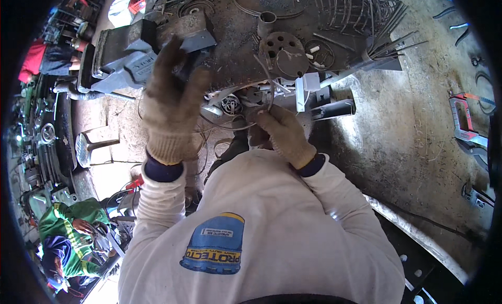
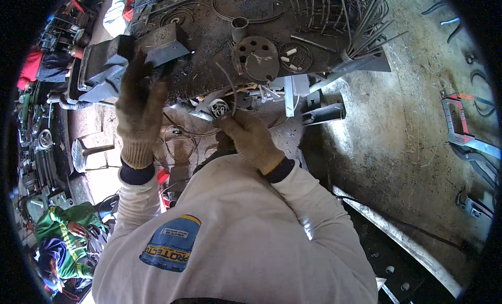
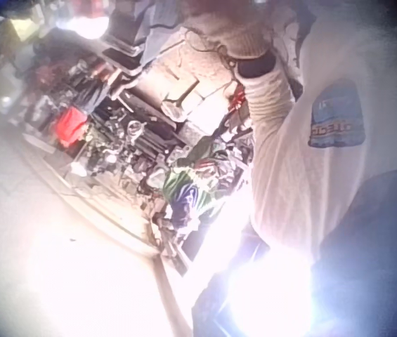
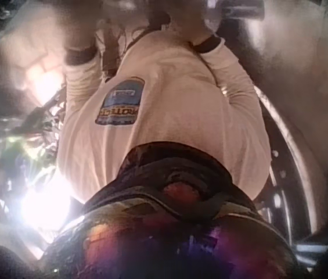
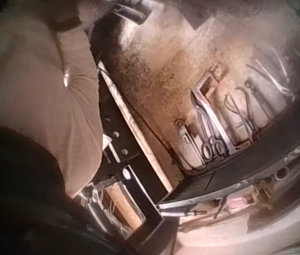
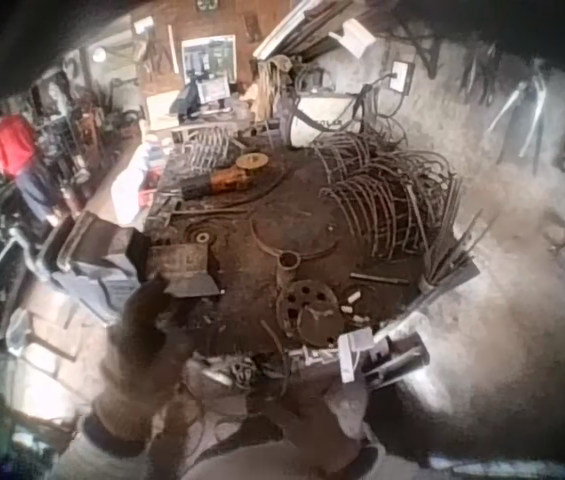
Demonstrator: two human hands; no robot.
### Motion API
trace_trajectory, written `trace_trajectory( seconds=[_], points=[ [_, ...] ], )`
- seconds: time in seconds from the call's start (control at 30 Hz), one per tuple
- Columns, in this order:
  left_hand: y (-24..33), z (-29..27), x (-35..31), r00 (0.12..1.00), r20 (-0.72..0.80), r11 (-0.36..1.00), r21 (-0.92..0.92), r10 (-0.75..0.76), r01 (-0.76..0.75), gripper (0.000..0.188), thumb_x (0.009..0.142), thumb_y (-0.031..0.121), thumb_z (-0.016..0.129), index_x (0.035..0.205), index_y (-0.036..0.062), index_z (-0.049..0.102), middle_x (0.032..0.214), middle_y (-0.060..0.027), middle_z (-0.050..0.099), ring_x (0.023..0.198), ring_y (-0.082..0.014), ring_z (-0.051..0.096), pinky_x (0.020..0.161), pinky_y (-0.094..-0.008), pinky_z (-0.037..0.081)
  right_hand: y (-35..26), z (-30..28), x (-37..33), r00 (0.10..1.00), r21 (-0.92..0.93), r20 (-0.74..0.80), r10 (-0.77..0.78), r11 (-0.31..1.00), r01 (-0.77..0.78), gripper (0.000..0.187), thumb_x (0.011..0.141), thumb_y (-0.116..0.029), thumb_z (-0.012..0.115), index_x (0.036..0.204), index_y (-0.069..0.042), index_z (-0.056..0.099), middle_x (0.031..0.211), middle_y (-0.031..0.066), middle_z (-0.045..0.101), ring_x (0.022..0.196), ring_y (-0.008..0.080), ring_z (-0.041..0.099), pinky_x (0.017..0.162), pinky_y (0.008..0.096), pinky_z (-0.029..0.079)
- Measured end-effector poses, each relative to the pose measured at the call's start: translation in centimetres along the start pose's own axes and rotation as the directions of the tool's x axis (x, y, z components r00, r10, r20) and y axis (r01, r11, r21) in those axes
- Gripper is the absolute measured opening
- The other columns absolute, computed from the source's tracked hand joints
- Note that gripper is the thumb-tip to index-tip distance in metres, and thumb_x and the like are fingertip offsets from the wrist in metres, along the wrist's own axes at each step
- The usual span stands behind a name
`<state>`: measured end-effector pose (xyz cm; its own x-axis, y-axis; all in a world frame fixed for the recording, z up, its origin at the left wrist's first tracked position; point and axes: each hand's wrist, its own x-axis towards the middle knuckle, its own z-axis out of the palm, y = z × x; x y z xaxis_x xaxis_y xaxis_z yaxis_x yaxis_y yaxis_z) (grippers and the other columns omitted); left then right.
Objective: The person bends a metal wire by hand to match the curve of a metal template on a workbench and then picks up a wire-mesh frame.
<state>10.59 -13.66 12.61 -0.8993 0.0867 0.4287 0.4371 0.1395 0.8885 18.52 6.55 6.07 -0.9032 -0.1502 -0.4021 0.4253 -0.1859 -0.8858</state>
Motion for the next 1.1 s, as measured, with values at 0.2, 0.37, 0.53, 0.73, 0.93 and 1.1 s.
trace_trajectory(
  seconds=[0.2,0.37,0.53,0.73,0.93,1.1],
  points=[
    [-6.9,-2.3,-4.2,0.913,0.155,0.884,0.353,-0.378,0.307,0.047,0.097,0.031,0.060,0.133,0.0011,0.052,0.110,-0.0139,0.068,0.092,-0.0169,0.066,0.078,-0.0282,0.053,1.7,-0.2,1.5,0.992,0.430,-0.030,0.126,0.897,-0.100,0.027,0.099,-0.023,0.054,0.108,0.001,0.062,0.084,0.0126,0.067,0.071,0.0229,0.066,0.067,0.0348,0.055],
    [-6.9,0.4,-1.6,0.742,0.241,0.765,0.002,-0.626,0.644,0.034,0.101,0.025,0.051,0.125,0.0008,0.056,0.096,-0.0088,0.069,0.080,-0.0123,0.065,0.068,-0.0253,0.052,2.7,0.8,2.6,0.991,0.568,0.030,0.128,0.814,-0.122,0.028,0.099,-0.026,0.054,0.108,0.000,0.062,0.088,0.0114,0.065,0.075,0.0236,0.066,0.067,0.0359,0.055],
    [-8.1,1.0,0.5,0.821,0.127,0.831,0.082,-0.557,0.551,0.032,0.098,0.023,0.053,0.121,0.0008,0.057,0.089,-0.0097,0.069,0.074,-0.0121,0.065,0.063,-0.0254,0.052,2.2,1.5,4.3,0.992,0.608,-0.031,0.120,0.790,-0.076,0.030,0.098,-0.029,0.054,0.108,-0.001,0.062,0.087,0.0092,0.064,0.075,0.0226,0.065,0.066,0.0357,0.055],
    [-9.5,-0.5,1.9,0.776,0.210,0.802,0.092,-0.595,0.590,0.031,0.096,0.026,0.055,0.112,0.0006,0.061,0.081,-0.0082,0.069,0.071,-0.0158,0.066,0.060,-0.0259,0.050,3.6,0.1,5.4,0.980,0.185,-0.094,-0.176,0.964,0.191,0.029,0.102,-0.028,0.050,0.107,-0.003,0.064,0.091,0.0082,0.067,0.078,0.0166,0.066,0.066,0.0326,0.058],
    [-9.6,-1.6,-0.6,0.777,0.268,0.821,0.237,-0.569,0.519,0.027,0.101,0.025,0.053,0.110,0.0003,0.059,0.089,-0.0102,0.067,0.067,-0.0143,0.066,0.055,-0.0271,0.054,3.1,-0.9,5.0,0.990,0.011,-0.095,-0.105,0.994,0.106,0.024,0.101,-0.018,0.048,0.109,-0.003,0.065,0.094,0.0088,0.066,0.077,0.0163,0.065,0.068,0.0297,0.056],
    [-7.6,-0.3,-4.6,0.735,0.144,0.742,-0.002,-0.663,0.670,0.023,0.102,0.022,0.051,0.109,0.0009,0.055,0.084,-0.0094,0.066,0.067,-0.0157,0.067,0.050,-0.0280,0.053,4.0,-2.5,5.3,0.961,-0.114,-0.041,-0.272,0.957,0.266,0.022,0.100,-0.016,0.050,0.099,-0.001,0.065,0.073,0.0067,0.061,0.059,0.0159,0.062,0.055,0.0303,0.053]
  ],
)
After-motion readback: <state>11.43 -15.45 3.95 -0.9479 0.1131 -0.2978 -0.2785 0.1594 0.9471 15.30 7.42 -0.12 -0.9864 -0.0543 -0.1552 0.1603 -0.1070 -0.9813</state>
